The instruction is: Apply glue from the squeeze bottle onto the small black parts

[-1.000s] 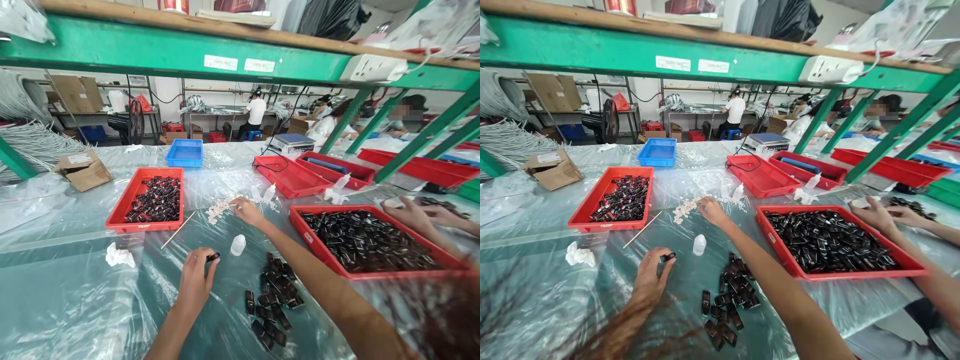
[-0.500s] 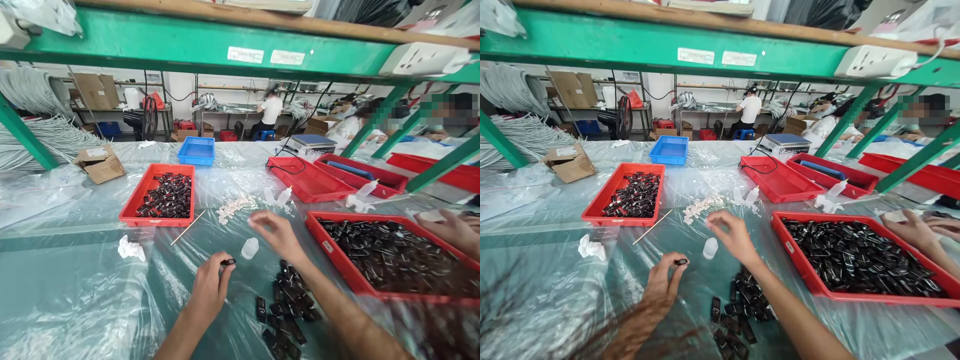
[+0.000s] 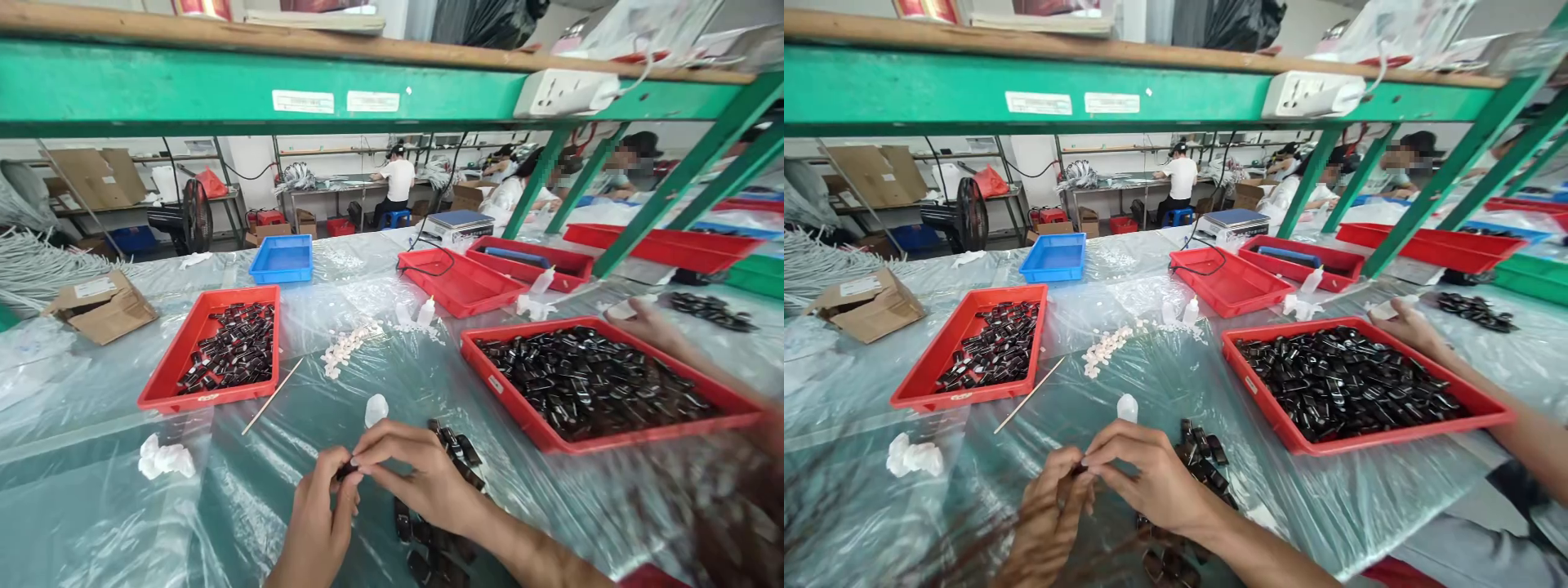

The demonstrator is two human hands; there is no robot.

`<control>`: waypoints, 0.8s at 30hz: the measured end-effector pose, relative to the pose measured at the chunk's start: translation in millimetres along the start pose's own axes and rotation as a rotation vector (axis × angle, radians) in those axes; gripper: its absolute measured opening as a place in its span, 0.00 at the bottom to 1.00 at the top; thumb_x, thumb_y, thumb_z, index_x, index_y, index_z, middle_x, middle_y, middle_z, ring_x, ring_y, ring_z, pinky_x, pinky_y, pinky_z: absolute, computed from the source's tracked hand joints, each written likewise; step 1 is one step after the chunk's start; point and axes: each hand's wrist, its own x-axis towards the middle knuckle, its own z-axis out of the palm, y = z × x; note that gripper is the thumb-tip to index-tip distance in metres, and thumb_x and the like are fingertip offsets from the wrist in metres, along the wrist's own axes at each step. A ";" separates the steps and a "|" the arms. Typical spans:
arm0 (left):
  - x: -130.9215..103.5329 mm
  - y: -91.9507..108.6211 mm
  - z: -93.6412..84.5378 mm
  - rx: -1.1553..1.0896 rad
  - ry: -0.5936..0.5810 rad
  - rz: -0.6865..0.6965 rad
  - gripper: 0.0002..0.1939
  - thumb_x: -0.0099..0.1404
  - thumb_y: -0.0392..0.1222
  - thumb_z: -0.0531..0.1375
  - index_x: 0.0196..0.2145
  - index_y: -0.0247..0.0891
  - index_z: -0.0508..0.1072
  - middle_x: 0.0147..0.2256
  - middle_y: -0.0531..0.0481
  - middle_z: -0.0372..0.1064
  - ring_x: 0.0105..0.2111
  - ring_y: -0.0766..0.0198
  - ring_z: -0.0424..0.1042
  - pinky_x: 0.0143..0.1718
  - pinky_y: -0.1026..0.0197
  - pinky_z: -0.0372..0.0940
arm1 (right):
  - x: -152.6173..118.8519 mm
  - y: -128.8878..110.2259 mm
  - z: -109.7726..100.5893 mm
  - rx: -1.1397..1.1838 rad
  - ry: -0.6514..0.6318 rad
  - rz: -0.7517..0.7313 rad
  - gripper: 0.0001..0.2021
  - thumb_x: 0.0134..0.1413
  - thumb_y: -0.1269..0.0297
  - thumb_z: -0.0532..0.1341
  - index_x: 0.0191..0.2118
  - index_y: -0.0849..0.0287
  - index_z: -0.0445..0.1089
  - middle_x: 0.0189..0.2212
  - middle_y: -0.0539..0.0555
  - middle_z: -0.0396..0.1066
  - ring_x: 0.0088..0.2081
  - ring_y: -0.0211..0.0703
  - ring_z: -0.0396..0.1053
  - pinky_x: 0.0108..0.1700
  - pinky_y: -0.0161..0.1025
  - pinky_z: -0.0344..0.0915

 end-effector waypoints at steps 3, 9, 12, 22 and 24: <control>2.0 1.6 1.1 -0.083 0.015 -0.055 0.05 0.70 0.56 0.61 0.40 0.67 0.79 0.19 0.55 0.75 0.14 0.47 0.75 0.14 0.48 0.75 | -4.0 -1.6 4.0 0.029 0.005 0.018 0.15 0.67 0.67 0.68 0.52 0.35 0.79 0.44 0.47 0.86 0.39 0.49 0.88 0.38 0.41 0.89; 1.4 -4.2 -0.2 -0.116 -0.052 -0.270 0.15 0.72 0.63 0.64 0.37 0.51 0.78 0.19 0.55 0.76 0.16 0.53 0.75 0.18 0.51 0.77 | -1.2 -3.4 5.6 0.211 0.000 0.081 0.13 0.77 0.65 0.63 0.55 0.39 0.82 0.45 0.51 0.86 0.41 0.40 0.87 0.44 0.36 0.85; 0.4 -8.2 -1.9 -0.121 0.016 -0.263 0.16 0.71 0.65 0.64 0.39 0.54 0.79 0.21 0.54 0.77 0.17 0.52 0.76 0.19 0.51 0.76 | -0.5 -4.3 6.9 0.278 0.020 0.075 0.16 0.76 0.67 0.63 0.58 0.38 0.82 0.49 0.51 0.86 0.44 0.40 0.87 0.45 0.39 0.84; -3.0 -10.7 -30.9 0.219 -0.060 -0.058 0.10 0.71 0.60 0.64 0.43 0.61 0.85 0.35 0.50 0.87 0.31 0.43 0.85 0.32 0.43 0.83 | 3.1 1.5 8.3 0.378 0.013 0.065 0.10 0.69 0.51 0.70 0.43 0.49 0.86 0.41 0.56 0.85 0.41 0.46 0.84 0.44 0.45 0.80; -4.2 -6.2 -30.4 0.267 -0.084 -0.042 0.10 0.70 0.60 0.65 0.43 0.62 0.85 0.36 0.50 0.87 0.31 0.43 0.85 0.30 0.45 0.82 | 10.0 13.4 -9.9 0.354 0.052 0.119 0.16 0.68 0.45 0.70 0.39 0.53 0.83 0.41 0.57 0.84 0.40 0.46 0.82 0.43 0.44 0.80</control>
